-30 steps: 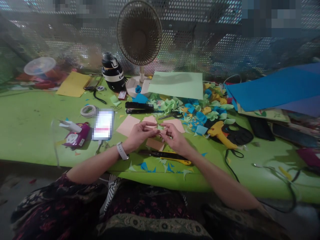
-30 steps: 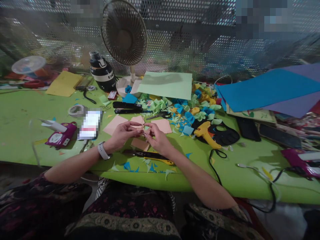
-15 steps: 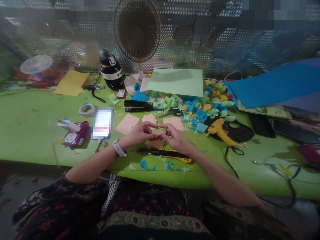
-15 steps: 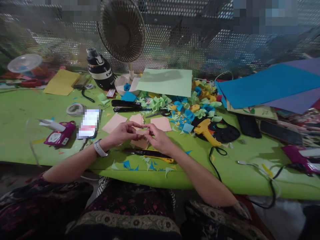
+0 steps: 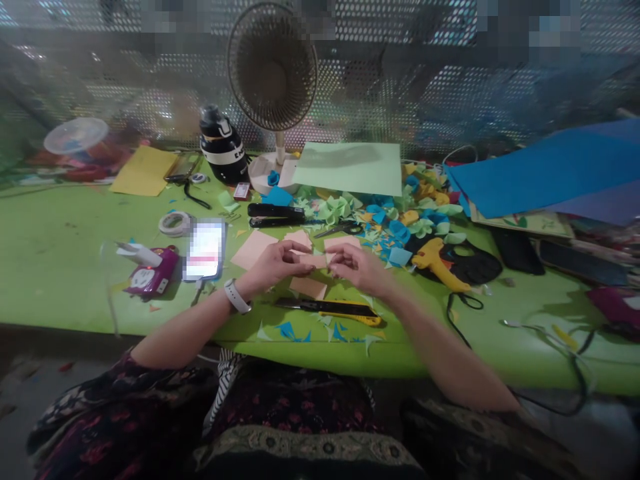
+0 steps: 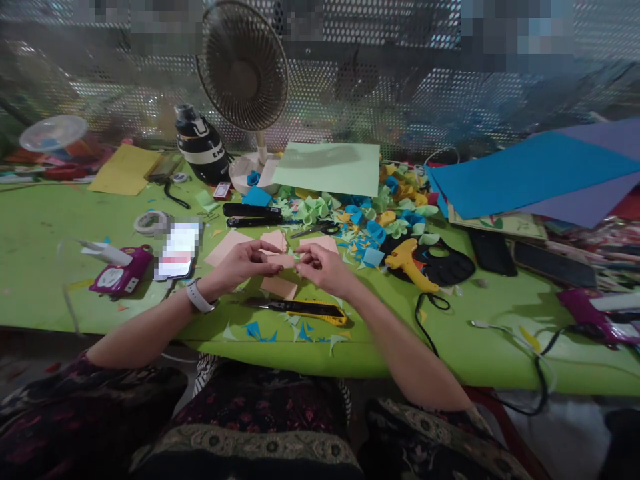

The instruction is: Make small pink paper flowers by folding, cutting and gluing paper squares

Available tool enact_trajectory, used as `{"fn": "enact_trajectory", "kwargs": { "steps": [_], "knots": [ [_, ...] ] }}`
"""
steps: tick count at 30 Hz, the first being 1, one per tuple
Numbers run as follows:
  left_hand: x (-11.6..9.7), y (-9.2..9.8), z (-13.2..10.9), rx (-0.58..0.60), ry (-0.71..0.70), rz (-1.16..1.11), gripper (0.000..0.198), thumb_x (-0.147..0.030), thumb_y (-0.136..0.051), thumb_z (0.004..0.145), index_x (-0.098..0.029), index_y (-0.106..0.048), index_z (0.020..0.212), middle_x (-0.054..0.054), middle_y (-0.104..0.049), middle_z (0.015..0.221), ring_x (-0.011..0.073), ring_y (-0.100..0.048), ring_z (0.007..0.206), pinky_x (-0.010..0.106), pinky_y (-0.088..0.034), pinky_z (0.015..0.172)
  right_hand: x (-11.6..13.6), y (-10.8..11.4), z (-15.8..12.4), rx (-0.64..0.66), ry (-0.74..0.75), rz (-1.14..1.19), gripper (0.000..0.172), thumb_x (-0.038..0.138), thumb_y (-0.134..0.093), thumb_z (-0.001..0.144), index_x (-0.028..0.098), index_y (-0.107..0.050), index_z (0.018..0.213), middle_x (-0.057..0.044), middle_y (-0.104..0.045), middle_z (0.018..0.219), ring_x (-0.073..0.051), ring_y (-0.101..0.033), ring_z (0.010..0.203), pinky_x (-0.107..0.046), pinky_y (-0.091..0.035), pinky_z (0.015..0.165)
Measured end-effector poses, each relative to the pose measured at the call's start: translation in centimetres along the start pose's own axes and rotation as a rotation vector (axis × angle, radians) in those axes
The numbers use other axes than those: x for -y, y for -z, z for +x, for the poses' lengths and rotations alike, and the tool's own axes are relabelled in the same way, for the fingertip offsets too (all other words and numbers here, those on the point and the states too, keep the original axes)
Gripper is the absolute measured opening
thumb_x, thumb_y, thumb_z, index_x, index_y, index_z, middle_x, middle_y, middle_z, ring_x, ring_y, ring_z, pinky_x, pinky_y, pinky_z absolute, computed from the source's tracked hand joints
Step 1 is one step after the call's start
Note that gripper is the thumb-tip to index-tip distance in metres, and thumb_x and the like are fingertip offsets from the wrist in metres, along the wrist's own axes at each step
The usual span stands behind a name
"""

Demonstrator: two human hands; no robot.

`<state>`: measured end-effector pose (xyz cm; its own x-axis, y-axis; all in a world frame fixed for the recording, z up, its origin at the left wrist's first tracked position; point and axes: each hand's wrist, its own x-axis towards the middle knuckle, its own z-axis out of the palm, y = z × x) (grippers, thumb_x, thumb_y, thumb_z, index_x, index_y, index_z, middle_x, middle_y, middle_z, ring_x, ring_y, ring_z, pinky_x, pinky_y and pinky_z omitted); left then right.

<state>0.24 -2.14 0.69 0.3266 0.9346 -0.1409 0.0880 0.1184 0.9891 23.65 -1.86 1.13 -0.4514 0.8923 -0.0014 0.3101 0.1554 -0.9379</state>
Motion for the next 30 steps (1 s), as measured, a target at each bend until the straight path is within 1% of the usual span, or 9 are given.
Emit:
{"fn": "enact_trajectory", "kwargs": {
  "steps": [2, 5, 7, 11, 17, 21, 26, 28, 30],
  "knots": [
    [0.0, -0.3, -0.1, 0.008, 0.016, 0.018, 0.052, -0.037, -0.089, 0.066, -0.013, -0.067, 0.106, -0.004, -0.060, 0.061, 0.0097, -0.058, 0.056, 0.023, -0.044, 0.058, 0.3, -0.5, -0.2, 0.060, -0.042, -0.008, 0.022, 0.037, -0.066, 0.084, 0.018, -0.062, 0.094, -0.004, -0.069, 0.079, -0.017, -0.067, 0.070, -0.032, -0.055, 0.065],
    [0.0, -0.5, -0.2, 0.024, 0.019, 0.044, 0.052, -0.037, -0.089, 0.065, -0.012, -0.067, 0.105, -0.006, -0.057, 0.060, 0.0082, -0.054, 0.054, 0.022, -0.042, 0.056, 0.5, -1.2, -0.4, 0.136, -0.073, 0.020, 0.024, 0.042, -0.063, 0.087, 0.020, -0.056, 0.079, 0.000, -0.066, 0.066, -0.016, -0.065, 0.062, -0.031, -0.054, 0.062],
    [0.0, -0.6, -0.2, 0.047, 0.017, 0.042, 0.053, -0.036, -0.089, 0.065, -0.012, -0.067, 0.107, -0.005, -0.059, 0.061, 0.0081, -0.055, 0.054, 0.022, -0.044, 0.056, 0.4, -1.4, -0.4, 0.159, -0.076, 0.037, 0.026, 0.044, -0.063, 0.088, 0.021, -0.055, 0.078, 0.001, -0.067, 0.065, -0.016, -0.065, 0.060, -0.030, -0.053, 0.060],
    [0.1, -0.5, -0.3, 0.105, 0.016, 0.034, 0.056, -0.035, -0.086, 0.069, -0.013, -0.064, 0.116, -0.001, -0.066, 0.068, 0.0110, -0.062, 0.061, 0.024, -0.049, 0.061, 0.0, -1.4, -0.3, 0.168, -0.073, 0.028, 0.029, 0.048, -0.063, 0.088, 0.021, -0.056, 0.079, 0.000, -0.068, 0.069, -0.015, -0.063, 0.057, -0.028, -0.051, 0.055],
    [0.3, -0.2, -0.2, 0.140, 0.006, 0.088, 0.054, -0.034, -0.084, 0.071, -0.013, -0.064, 0.116, 0.003, -0.071, 0.071, 0.0149, -0.068, 0.066, 0.025, -0.050, 0.061, 0.2, -1.5, -0.5, 0.143, -0.081, 0.020, 0.030, 0.046, -0.066, 0.087, 0.021, -0.055, 0.076, 0.001, -0.066, 0.067, -0.012, -0.062, 0.053, -0.025, -0.048, 0.051],
    [0.0, 0.5, -0.1, 0.149, 0.024, 0.086, 0.059, -0.032, -0.085, 0.071, -0.011, -0.062, 0.120, 0.005, -0.074, 0.073, 0.0157, -0.070, 0.067, 0.026, -0.051, 0.063, 0.3, -0.6, -0.2, 0.142, -0.116, 0.079, 0.027, 0.044, -0.069, 0.084, 0.019, -0.059, 0.080, 0.001, -0.066, 0.068, -0.012, -0.062, 0.053, -0.025, -0.051, 0.051],
    [-0.9, 1.3, 0.2, 0.134, -0.004, 0.083, 0.056, -0.031, -0.084, 0.072, -0.011, -0.063, 0.121, 0.003, -0.072, 0.069, 0.0132, -0.067, 0.062, 0.023, -0.048, 0.059, 0.4, 1.0, 0.3, 0.024, -0.140, 0.120, 0.033, 0.048, -0.072, 0.081, 0.017, -0.062, 0.080, 0.000, -0.065, 0.061, -0.010, -0.058, 0.047, -0.024, -0.049, 0.049],
    [-1.1, 1.2, 0.1, 0.131, -0.004, 0.069, 0.057, -0.030, -0.085, 0.072, -0.011, -0.063, 0.121, 0.002, -0.071, 0.068, 0.0134, -0.067, 0.062, 0.024, -0.048, 0.060, 0.7, 0.8, 0.2, 0.019, -0.156, 0.105, 0.034, 0.050, -0.072, 0.081, 0.017, -0.064, 0.081, -0.001, -0.066, 0.062, -0.011, -0.059, 0.047, -0.024, -0.048, 0.048],
    [-1.1, 0.8, 0.0, 0.137, 0.009, 0.038, 0.059, -0.029, -0.086, 0.071, -0.011, -0.063, 0.122, 0.002, -0.071, 0.068, 0.0142, -0.068, 0.064, 0.025, -0.051, 0.062, 1.1, 0.1, 0.0, 0.054, -0.172, 0.083, 0.033, 0.049, -0.073, 0.081, 0.017, -0.064, 0.082, -0.001, -0.068, 0.064, -0.012, -0.061, 0.050, -0.024, -0.048, 0.049]
  ]
}}
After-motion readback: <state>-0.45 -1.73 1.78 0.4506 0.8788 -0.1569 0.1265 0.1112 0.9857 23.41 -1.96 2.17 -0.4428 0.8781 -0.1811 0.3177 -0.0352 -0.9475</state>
